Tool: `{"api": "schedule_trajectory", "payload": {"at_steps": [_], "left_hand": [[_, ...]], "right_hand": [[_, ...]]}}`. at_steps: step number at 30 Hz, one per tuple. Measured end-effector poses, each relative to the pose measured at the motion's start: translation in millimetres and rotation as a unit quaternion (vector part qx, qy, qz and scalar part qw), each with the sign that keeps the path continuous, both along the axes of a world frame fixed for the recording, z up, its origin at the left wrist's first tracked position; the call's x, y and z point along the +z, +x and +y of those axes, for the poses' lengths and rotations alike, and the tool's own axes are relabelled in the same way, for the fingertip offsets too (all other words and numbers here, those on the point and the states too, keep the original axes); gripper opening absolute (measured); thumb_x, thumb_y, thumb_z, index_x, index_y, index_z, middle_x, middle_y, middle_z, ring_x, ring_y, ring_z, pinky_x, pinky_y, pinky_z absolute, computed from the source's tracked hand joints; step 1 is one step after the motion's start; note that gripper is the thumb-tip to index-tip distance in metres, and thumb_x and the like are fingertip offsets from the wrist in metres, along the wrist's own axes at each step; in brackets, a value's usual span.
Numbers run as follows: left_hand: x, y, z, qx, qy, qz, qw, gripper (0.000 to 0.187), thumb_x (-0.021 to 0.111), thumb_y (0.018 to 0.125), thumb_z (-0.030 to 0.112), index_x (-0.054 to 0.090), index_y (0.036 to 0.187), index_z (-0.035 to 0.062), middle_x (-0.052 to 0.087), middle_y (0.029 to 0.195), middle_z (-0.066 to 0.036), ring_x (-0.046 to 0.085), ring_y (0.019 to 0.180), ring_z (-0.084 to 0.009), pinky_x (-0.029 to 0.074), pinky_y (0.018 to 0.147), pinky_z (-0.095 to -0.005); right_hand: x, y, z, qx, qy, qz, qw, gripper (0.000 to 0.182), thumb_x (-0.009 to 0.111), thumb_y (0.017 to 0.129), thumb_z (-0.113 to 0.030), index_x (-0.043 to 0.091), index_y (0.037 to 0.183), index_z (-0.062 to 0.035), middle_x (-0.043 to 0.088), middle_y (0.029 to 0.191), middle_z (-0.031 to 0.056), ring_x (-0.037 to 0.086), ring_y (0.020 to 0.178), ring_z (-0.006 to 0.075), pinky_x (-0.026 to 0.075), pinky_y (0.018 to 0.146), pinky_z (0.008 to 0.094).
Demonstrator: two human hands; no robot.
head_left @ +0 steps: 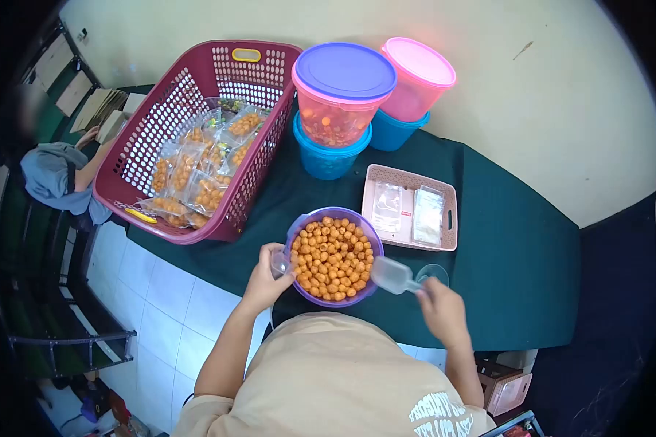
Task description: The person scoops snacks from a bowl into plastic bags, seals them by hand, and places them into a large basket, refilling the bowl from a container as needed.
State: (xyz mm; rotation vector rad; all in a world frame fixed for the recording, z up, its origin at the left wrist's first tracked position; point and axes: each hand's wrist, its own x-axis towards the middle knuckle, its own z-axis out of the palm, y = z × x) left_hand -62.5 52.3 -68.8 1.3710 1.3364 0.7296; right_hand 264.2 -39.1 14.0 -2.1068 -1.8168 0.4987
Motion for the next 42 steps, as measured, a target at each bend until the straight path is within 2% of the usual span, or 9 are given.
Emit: {"api": "schedule_trajectory", "payload": {"at_steps": [2, 6, 10, 18, 24, 32, 38, 40, 42], "left_hand": [[-2, 4, -6, -0.026, 0.042, -0.054, 0.997, 0.057, 0.07, 0.076, 0.008, 0.04, 0.124, 0.0056, 0.057, 0.11, -0.013, 0.057, 0.104, -0.0224, 0.045, 0.091, -0.0343], [18, 20, -13, -0.093, 0.066, -0.023, 0.993, 0.058, 0.071, 0.073, 0.011, 0.043, 0.123, 0.0053, 0.055, 0.105, -0.012, 0.056, 0.097, -0.0224, 0.046, 0.088, -0.0339], [23, 28, -17, -0.136, 0.089, 0.015, 0.987, 0.06, 0.072, 0.07, 0.014, 0.045, 0.123, 0.0053, 0.056, 0.109, -0.015, 0.056, 0.101, -0.0269, 0.045, 0.091, -0.037], [21, 20, -23, -0.121, 0.07, 0.029, 0.99, 0.061, 0.072, 0.071, 0.014, 0.044, 0.125, 0.005, 0.056, 0.114, -0.017, 0.055, 0.109, -0.0301, 0.043, 0.096, -0.0378], [25, 16, -25, -0.101, 0.08, 0.085, 0.988, 0.062, 0.072, 0.074, 0.013, 0.041, 0.126, 0.0046, 0.055, 0.117, -0.018, 0.054, 0.112, -0.0298, 0.042, 0.097, -0.0374], [17, 6, -31, -0.048, 0.02, 0.115, 0.992, 0.065, 0.071, 0.077, 0.015, 0.036, 0.129, 0.0018, 0.053, 0.121, -0.021, 0.053, 0.117, -0.0304, 0.041, 0.098, -0.0372], [48, 8, -35, -0.048, -0.046, 0.157, 0.985, 0.065, 0.072, 0.076, 0.018, 0.039, 0.129, -0.0001, 0.053, 0.121, -0.021, 0.053, 0.115, -0.0319, 0.041, 0.098, -0.0392], [55, 9, -39, -0.04, 0.132, 0.325, 0.936, 0.066, 0.074, 0.073, 0.019, 0.043, 0.128, 0.0001, 0.053, 0.121, -0.02, 0.053, 0.111, -0.034, 0.041, 0.097, -0.0411], [65, 12, -38, -0.047, 0.168, 0.28, 0.944, 0.067, 0.075, 0.072, 0.019, 0.043, 0.128, 0.0005, 0.053, 0.122, -0.019, 0.052, 0.11, -0.0344, 0.041, 0.096, -0.0416]], "right_hand": [[-5, -21, 10, 0.054, -0.035, -0.043, 0.997, 0.016, 0.059, 0.088, -0.021, 0.057, 0.089, -0.0053, 0.065, 0.082, 0.0162, 0.063, 0.075, 0.0368, 0.048, 0.064, 0.0468], [-39, -35, 30, 0.085, 0.002, -0.069, 0.994, 0.018, 0.059, 0.087, -0.022, 0.054, 0.088, -0.0047, 0.064, 0.076, 0.0154, 0.063, 0.068, 0.036, 0.049, 0.059, 0.0461], [-67, -56, 40, 0.064, -0.014, -0.012, 0.998, 0.02, 0.059, 0.088, -0.024, 0.053, 0.089, -0.0041, 0.064, 0.071, 0.0172, 0.063, 0.067, 0.0368, 0.049, 0.058, 0.047], [-61, -56, 42, 0.021, -0.07, 0.105, 0.992, 0.029, 0.058, 0.09, -0.033, 0.059, 0.082, -0.0054, 0.064, 0.072, 0.0174, 0.063, 0.071, 0.037, 0.047, 0.062, 0.0457], [-54, -47, 43, -0.007, -0.068, 0.191, 0.979, 0.028, 0.058, 0.091, -0.032, 0.061, 0.087, -0.004, 0.064, 0.073, 0.0176, 0.063, 0.071, 0.0345, 0.047, 0.062, 0.0412], [-36, -27, 39, -0.024, -0.053, 0.156, 0.986, 0.029, 0.059, 0.091, -0.031, 0.063, 0.085, -0.0024, 0.061, 0.066, 0.0162, 0.059, 0.059, 0.029, 0.044, 0.057, 0.038], [-17, -25, 38, -0.008, -0.009, 0.159, 0.987, 0.029, 0.062, 0.09, -0.03, 0.063, 0.084, -0.0019, 0.061, 0.065, 0.0141, 0.058, 0.057, 0.0263, 0.044, 0.056, 0.0358], [-4, -30, 38, 0.0, -0.019, 0.162, 0.987, 0.029, 0.062, 0.089, -0.03, 0.063, 0.084, -0.0018, 0.061, 0.065, 0.0138, 0.058, 0.056, 0.0253, 0.044, 0.056, 0.0352], [8, -35, 38, 0.005, -0.025, 0.165, 0.986, 0.029, 0.062, 0.089, -0.03, 0.063, 0.083, -0.0018, 0.061, 0.065, 0.0136, 0.058, 0.056, 0.0243, 0.044, 0.056, 0.0345]]}}
